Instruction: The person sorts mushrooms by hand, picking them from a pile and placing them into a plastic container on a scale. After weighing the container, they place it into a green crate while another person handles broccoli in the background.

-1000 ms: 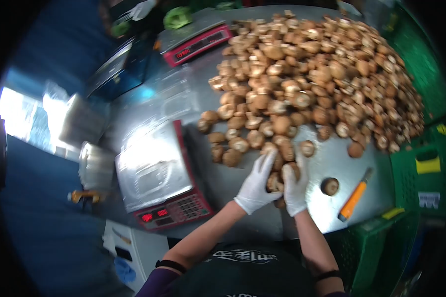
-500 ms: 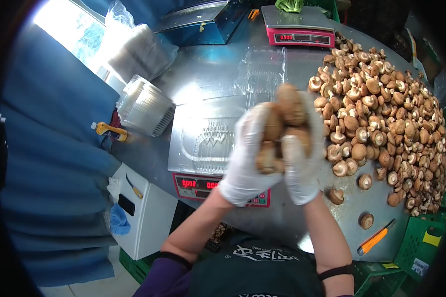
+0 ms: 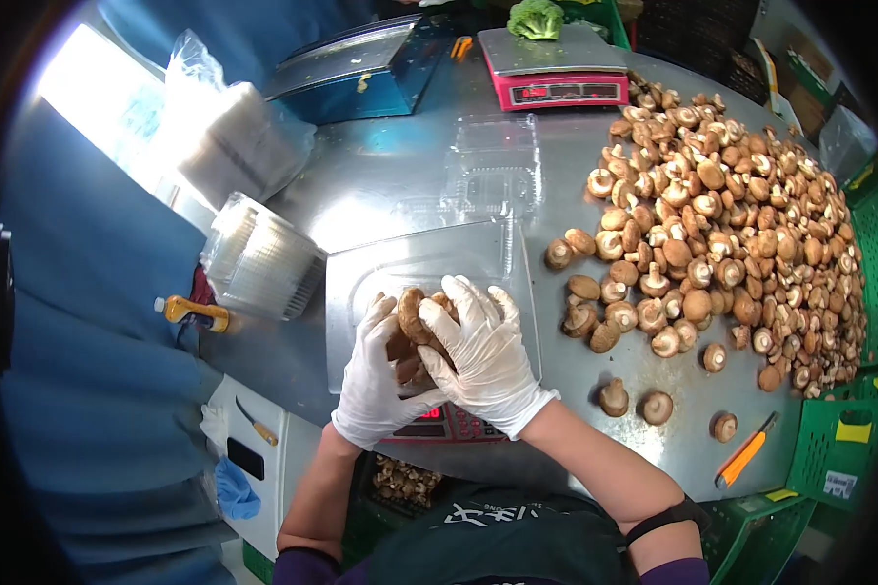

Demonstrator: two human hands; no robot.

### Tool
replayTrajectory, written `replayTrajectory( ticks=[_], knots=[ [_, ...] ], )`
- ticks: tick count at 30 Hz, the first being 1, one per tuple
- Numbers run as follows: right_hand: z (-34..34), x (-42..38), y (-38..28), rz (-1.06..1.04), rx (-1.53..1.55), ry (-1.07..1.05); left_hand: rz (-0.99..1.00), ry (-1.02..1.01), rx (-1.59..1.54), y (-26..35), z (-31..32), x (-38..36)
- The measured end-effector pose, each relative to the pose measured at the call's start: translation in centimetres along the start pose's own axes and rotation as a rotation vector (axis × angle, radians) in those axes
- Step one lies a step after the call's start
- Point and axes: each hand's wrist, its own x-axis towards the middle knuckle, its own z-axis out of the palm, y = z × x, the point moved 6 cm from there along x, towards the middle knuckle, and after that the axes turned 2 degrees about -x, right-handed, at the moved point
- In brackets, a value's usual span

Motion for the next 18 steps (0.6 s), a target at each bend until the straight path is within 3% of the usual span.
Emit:
replayTrajectory(
  ticks=[3, 8, 10, 12, 14, 18],
  knots=[
    [-0.5, -0.7, 0.5, 0.010, -0.014, -0.038, 0.113, 0.160, -0.105, 0.3, -0.3, -0.1],
    [-3.8, -2.2, 2.1, 0.164, 0.203, -0.005, 0.122, -0.135, 0.073, 1.5, 0.5, 2.2],
    [-6.8, -4.4, 4.2, 0.262, 0.320, 0.169, 0.168, -0.180, 0.076, 1.2, 1.0, 2.4],
    [-9.2, -8.2, 6.7, 0.373, 0.273, 0.254, 0.262, -0.102, 0.179, 3.4, 1.6, 2.9],
    [-11.1, -12.9, 9.3, 0.463, 0.129, 0.318, 0.265, -0.249, 0.174, 4.6, 3.5, 3.5],
    [-13.3, -22.3, 12.1, 0.752, -0.005, 0.444, 0.250, -0.201, 0.187, 4.3, 4.4, 3.6]
  ],
)
